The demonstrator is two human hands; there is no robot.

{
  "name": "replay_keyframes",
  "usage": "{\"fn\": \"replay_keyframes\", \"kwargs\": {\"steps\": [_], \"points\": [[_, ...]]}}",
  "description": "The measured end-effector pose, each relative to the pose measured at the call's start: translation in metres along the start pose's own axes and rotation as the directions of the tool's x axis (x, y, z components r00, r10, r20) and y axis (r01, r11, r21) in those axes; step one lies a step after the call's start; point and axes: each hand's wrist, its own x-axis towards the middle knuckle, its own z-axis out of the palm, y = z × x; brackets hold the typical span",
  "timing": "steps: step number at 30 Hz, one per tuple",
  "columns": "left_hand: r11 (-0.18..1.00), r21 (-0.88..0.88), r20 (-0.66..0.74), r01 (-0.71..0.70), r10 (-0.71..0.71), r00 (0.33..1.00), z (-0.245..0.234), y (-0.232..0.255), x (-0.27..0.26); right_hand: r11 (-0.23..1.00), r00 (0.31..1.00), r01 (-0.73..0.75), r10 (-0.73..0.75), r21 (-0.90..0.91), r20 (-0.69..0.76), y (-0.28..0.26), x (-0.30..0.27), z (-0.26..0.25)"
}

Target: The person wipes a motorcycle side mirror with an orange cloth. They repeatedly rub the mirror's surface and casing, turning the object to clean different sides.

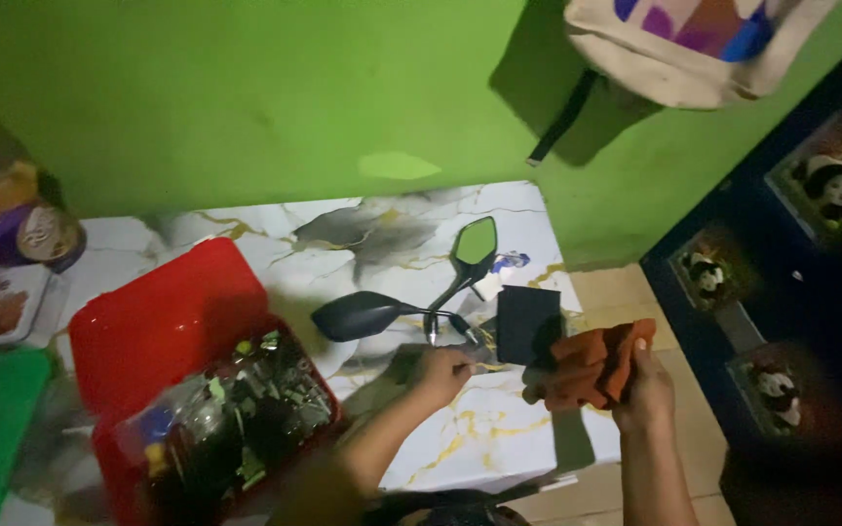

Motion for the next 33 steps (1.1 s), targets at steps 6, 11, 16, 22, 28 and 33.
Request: {"fn": "replay_keyframes", "kwargs": {"steps": [6, 11, 16, 22, 28, 33], "points": [[0.829, 0.095, 0.216, 0.551, -0.557, 0.802, 0.012, 0.088, 0.040, 0.967, 0.990, -0.066, 0.032, 0.247, 0.141, 0.063, 0.053, -0.056], [0.718, 0.499, 0.070, 0.485, -0.592, 0.803, 0.075, 0.054, 0.073, 0.968, 0.980, -0.119, 0.080, 0.221, 0.181, 0.051, 0.041, -0.059], [0.794, 0.457, 0.271, 0.400, -0.553, 0.788, 0.059, 0.054, 0.065, 0.982, 0.982, -0.088, 0.057, 0.168, 0.182, 0.046, 0.040, -0.064], [0.597, -0.550, 0.368, 0.584, -0.454, 0.811, 0.046, 0.008, 0.015, 0.994, 0.981, 0.082, -0.067, -0.074, 0.184, 0.029, 0.015, -0.020], [0.193, -0.765, 0.507, 0.615, -0.409, 0.759, 0.041, -0.041, -0.021, 0.581, 0.504, 0.802, -0.537, -0.136, 0.677, 0.131, -0.005, 0.050], [0.085, -0.807, 0.471, 0.584, -0.504, 0.724, 0.029, -0.058, -0.038, 0.075, 0.489, 0.872, -0.145, -0.484, 0.860, 0.170, -0.027, 0.068]]}}
